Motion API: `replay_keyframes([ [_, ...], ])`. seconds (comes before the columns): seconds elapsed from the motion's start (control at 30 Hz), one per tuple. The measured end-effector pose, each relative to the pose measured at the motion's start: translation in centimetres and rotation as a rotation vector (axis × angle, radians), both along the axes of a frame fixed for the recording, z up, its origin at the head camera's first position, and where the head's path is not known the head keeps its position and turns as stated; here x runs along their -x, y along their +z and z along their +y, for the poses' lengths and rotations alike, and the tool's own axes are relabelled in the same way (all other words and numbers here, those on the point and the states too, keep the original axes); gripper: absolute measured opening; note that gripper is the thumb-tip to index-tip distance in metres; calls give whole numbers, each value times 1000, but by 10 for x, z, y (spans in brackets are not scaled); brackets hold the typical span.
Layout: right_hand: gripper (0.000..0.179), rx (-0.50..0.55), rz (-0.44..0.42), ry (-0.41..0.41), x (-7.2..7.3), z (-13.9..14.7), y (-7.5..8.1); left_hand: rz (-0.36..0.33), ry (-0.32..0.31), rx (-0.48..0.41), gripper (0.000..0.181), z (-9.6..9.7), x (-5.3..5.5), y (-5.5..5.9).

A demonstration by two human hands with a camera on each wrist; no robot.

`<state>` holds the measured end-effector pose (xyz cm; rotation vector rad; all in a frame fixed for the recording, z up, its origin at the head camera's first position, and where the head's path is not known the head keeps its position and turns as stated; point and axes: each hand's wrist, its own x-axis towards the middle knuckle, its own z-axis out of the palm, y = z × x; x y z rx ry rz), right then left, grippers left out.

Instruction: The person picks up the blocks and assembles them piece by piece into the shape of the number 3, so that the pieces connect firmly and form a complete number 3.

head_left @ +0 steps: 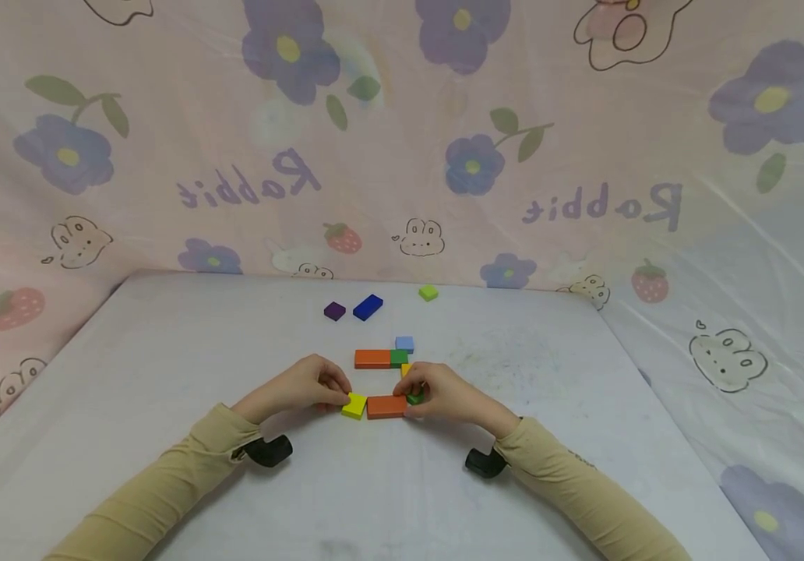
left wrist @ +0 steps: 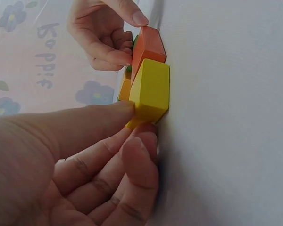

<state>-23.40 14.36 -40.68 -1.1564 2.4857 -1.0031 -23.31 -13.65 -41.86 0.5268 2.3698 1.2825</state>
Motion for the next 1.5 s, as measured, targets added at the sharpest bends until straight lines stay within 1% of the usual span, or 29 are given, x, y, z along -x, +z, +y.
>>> replay_keyframes([
  [0.2,25,0,2,4,-2,-1,2,2,8,6,12,0,0,0],
  [0.53,25,-9,8,11,0,0,3,-5,11,0,12,1,-2,2],
  [0.63,26,-5,14,17,1,0,9,-7,9,0,12,1,-2,2],
  [0.8,26,62,13,4,6,6,26,-18,12,3,12,1,-2,2],
  [0.9,23,123,-1,-15,15,12,40,-14,13,6,12,0,-1,1],
  [0.97,23,160,-26,-37,22,17,50,-9,13,8,12,0,-1,1],
  [1.17,27,299,-201,-143,46,28,78,-11,24,21,11,1,0,2],
  [1.23,30,346,-247,-158,56,31,83,-15,27,23,11,1,-1,2],
  [1.33,34,389,-286,-171,70,36,85,-18,27,26,11,1,-1,3],
  [1.5,36,395,-318,-216,96,48,78,-31,25,21,11,2,-1,4],
])
